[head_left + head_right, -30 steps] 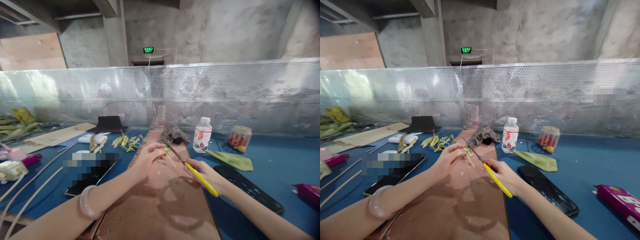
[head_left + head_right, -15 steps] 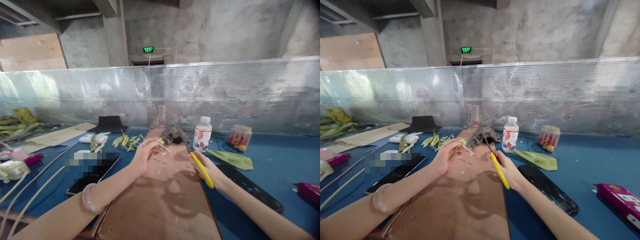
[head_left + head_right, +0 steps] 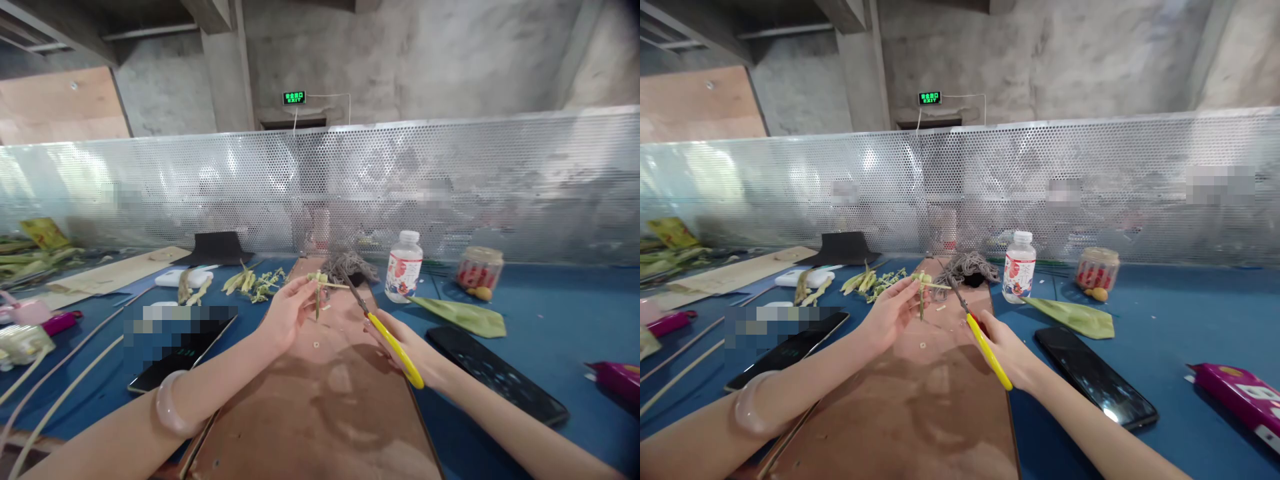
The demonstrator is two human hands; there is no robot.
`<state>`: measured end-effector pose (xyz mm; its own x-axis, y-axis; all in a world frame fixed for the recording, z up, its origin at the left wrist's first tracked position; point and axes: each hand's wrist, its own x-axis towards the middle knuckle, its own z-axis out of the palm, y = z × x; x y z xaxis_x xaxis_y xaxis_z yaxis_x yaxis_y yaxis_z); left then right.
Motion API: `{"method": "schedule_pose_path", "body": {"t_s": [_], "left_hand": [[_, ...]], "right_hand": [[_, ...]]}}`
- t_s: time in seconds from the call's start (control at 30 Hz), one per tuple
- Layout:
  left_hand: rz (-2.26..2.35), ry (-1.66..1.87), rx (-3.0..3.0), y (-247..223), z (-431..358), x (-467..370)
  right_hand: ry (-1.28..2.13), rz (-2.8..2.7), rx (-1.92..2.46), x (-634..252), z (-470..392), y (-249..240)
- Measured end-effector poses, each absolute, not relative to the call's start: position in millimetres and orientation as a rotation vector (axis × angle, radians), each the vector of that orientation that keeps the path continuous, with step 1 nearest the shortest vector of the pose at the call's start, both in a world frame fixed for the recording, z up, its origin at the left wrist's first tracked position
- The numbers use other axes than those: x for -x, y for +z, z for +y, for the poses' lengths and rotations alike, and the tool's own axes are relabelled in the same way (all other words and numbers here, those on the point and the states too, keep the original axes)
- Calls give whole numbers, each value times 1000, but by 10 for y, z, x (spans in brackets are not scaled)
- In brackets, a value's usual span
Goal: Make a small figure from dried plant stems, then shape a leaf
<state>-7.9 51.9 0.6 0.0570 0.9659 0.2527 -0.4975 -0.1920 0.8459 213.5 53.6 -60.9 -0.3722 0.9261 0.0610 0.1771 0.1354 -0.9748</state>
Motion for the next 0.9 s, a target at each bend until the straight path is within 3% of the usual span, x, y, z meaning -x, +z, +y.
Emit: {"method": "schedule_pose_path", "body": {"t_s": [0.53, 0.9], "left_hand": [[788, 1679, -1065, 25, 541, 110], [831, 1593, -1236, 17, 458, 46]], "right_hand": [[1250, -1818, 1112, -2100, 399, -421], [1036, -1993, 1097, -2040, 294, -274]]}}
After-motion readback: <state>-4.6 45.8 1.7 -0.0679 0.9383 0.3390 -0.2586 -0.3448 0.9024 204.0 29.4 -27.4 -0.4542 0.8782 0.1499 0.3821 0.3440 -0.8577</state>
